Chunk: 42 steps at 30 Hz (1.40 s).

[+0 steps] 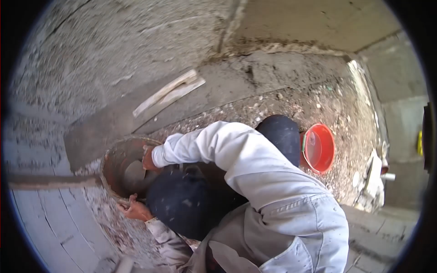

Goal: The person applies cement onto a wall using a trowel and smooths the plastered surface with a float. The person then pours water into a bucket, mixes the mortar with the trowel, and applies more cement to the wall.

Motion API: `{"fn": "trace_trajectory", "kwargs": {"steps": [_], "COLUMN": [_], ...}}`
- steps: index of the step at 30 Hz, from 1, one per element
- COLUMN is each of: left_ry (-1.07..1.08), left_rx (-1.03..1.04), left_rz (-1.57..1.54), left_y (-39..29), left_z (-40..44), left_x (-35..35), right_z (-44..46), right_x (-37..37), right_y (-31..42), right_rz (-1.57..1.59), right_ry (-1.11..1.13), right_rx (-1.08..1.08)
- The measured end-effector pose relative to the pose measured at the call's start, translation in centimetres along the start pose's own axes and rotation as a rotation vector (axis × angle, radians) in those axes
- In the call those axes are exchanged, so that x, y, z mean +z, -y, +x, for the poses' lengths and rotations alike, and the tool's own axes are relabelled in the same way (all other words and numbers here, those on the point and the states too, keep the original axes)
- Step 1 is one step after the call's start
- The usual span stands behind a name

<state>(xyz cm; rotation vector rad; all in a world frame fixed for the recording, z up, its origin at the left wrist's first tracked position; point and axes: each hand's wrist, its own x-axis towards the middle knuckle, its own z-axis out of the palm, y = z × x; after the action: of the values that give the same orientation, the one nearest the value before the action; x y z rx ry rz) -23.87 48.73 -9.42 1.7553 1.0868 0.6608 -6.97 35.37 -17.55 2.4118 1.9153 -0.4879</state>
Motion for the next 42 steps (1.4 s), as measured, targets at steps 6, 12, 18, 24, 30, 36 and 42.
{"fn": "trace_trajectory", "kwargs": {"steps": [6,12,18,24,30,36,42], "left_ry": [0.126,0.229,0.466,0.697,0.807,0.808,0.884], "left_rx": [0.334,0.316,0.328,0.351,0.324,0.254,0.23], "left_rz": [-0.009,-0.309,-0.34,-0.288,-0.112,-0.114,-0.113], "left_y": [-8.8,-17.8,-26.0,-31.5,-31.1,-25.3,-24.0], "left_z": [1.7,3.0,1.2,-4.6,-12.1,-17.9,-20.2], "left_x": [3.7,6.6,12.4,17.6,22.6,27.5,27.6], "right_z": [-12.2,-35.9,-48.2,-50.6,-48.5,-46.6,-46.1], "right_x": [-11.1,-15.0,1.9,13.5,17.4,20.1,15.1], "right_y": [-6.0,-8.2,0.1,-2.4,-13.3,-12.3,-6.8], "right_rz": [0.305,0.779,1.686,2.473,2.465,1.977,1.825], "right_ry": [-0.211,-0.467,-0.989,-1.279,-1.618,-1.695,-1.546], "right_rx": [0.333,0.686,1.329,1.27,1.076,1.224,1.582]}}
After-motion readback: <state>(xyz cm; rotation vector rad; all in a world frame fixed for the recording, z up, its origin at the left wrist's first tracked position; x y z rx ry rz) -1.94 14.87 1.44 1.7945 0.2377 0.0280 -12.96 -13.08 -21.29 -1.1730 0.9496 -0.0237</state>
